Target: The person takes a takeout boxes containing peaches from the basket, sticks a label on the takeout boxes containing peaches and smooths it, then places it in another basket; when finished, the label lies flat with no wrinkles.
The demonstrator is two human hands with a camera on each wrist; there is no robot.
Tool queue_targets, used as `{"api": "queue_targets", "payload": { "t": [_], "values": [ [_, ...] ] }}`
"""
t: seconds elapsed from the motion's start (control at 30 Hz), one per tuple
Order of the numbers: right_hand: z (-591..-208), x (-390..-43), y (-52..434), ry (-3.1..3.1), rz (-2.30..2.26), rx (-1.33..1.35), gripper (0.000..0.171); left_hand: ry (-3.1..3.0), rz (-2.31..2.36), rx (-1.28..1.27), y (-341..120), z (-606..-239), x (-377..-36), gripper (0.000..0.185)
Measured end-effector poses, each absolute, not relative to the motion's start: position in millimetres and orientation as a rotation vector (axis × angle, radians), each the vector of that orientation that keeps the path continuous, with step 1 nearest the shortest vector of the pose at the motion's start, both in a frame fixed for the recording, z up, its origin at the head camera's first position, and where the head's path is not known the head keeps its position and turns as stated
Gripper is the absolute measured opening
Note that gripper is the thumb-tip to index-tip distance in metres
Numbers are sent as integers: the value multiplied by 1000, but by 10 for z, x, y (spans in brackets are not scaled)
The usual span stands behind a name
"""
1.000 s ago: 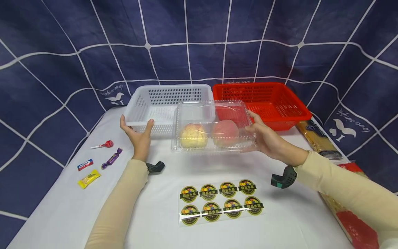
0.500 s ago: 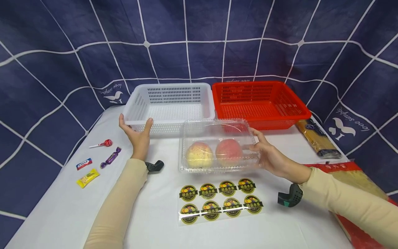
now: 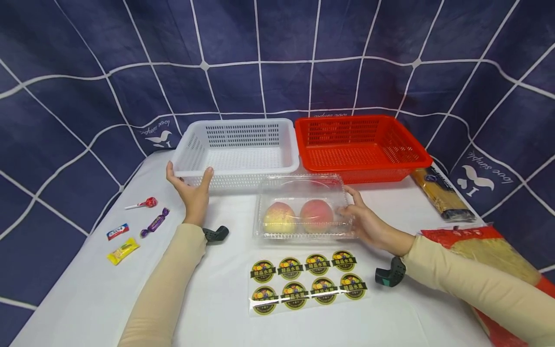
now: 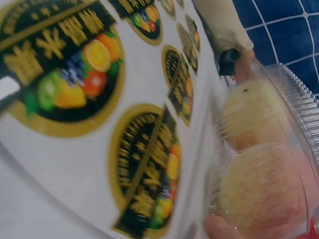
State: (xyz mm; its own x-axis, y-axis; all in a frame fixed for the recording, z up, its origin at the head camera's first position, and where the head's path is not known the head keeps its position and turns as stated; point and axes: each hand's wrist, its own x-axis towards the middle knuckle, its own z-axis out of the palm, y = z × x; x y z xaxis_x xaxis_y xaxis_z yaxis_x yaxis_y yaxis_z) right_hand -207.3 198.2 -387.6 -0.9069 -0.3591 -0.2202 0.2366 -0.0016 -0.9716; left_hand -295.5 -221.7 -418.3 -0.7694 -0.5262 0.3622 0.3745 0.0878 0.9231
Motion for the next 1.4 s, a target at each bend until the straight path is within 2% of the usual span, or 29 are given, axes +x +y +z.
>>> {"api": "queue_targets", "payload": {
  "t": [0.27, 0.53, 0.67, 0.73, 0.87, 1.03, 1.2, 1.4],
  "values": [
    [-3738, -2110, 1964, 2008, -1762, -119, 97, -1704, -1762, 147, -2212, -4174, -2958, 107],
    [-3673, -2159, 1995, 2281, -1581, -175, 85, -1734, -1670, 217, -2224, -4218, -2979, 110],
    [-3639, -2140, 1975, 2439, -1600, -238, 87, -1833, -1456, 292, -2198, -4162, -2940, 109],
    [-3622, -2124, 1960, 2509, -1642, -293, 88, -1891, -1316, 268, -2190, -4112, -2920, 102],
    [-3588, -2104, 1916, 2576, -1765, -521, 77, -1970, -1112, 75, -2177, -3980, -2871, 78],
    [-3573, -2100, 1787, 2523, -1885, -843, 60, -2022, -1110, -259, -2115, -3787, -2717, 46],
    [-3584, -2074, 1573, 2443, -1924, -1046, 49, -2203, -1259, -570, -2043, -3606, -2432, 35],
    [-3575, -1967, 1289, 2309, -1945, -1154, 38, -2610, -1508, -928, -2048, -3478, -2182, 15]
  ]
}}
